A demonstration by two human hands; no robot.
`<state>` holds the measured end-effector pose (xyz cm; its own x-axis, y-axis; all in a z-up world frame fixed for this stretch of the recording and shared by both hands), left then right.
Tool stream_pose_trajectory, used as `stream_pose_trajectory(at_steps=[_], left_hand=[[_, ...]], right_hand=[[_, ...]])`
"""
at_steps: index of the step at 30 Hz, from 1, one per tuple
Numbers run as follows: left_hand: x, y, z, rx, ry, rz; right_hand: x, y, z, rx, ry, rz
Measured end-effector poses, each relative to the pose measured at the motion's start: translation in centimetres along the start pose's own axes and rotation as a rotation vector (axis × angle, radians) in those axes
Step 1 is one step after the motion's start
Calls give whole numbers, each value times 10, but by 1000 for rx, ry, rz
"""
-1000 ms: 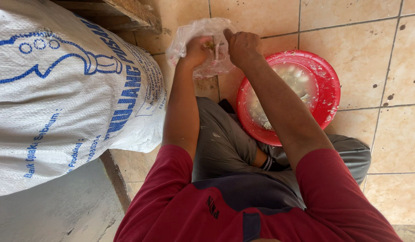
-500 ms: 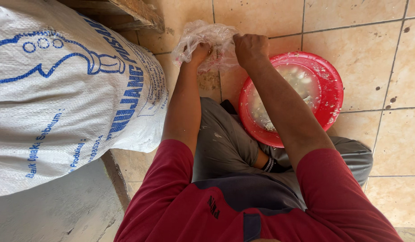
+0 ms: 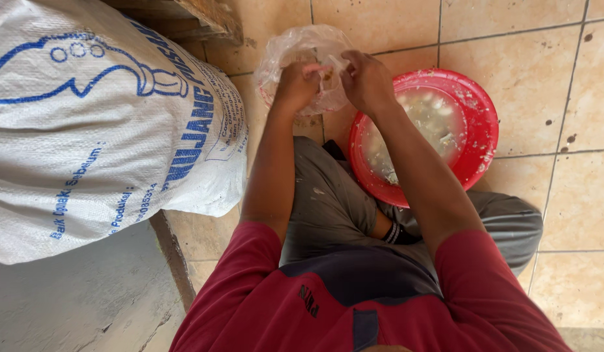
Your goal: The person sits on a tiled floor and peels garlic cloves by hand, placing the peeled cloves into a red basin filled with water. The person repeatedly picks up cloves, removes the skins, and transfers the peeled cloves into a plastic bag.
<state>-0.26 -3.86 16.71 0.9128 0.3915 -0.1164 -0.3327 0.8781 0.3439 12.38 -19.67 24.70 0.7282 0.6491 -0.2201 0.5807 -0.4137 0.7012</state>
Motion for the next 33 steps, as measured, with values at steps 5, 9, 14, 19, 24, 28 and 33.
stream_pose_trajectory(at_steps=[5, 9, 14, 19, 24, 28, 33], left_hand=[[-29, 6, 92, 525, -423, 150], [-53, 29, 117, 258, -408, 454], [-45, 91, 61, -119, -246, 793], [12, 109, -49, -72, -51, 816], [47, 103, -124, -120, -18, 849], [57, 99, -143, -286, 113, 902], [62, 102, -147, 140, 417, 859]], right_hand=[[-91, 51, 12, 49, 202, 121], [-187, 98, 47, 115, -11, 121], [-258, 127, 100, 235, -293, 333], [-257, 112, 118, 321, -238, 382], [-247, 94, 98, 235, -115, 268], [-242, 91, 91, 210, -143, 213], [-235, 92, 95, 182, -141, 230]])
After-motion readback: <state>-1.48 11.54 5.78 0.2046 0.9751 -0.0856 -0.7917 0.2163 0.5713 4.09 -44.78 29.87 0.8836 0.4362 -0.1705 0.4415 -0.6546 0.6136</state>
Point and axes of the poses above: each hand's wrist, its own x-axis towards the middle knuckle, its own y-axis out of the back of the hand, z = x × y, the point moved 2 cm from there along x, towards the middle knuckle, and after that the axes turned 14 degrees about -y, right-handed, at the moved point
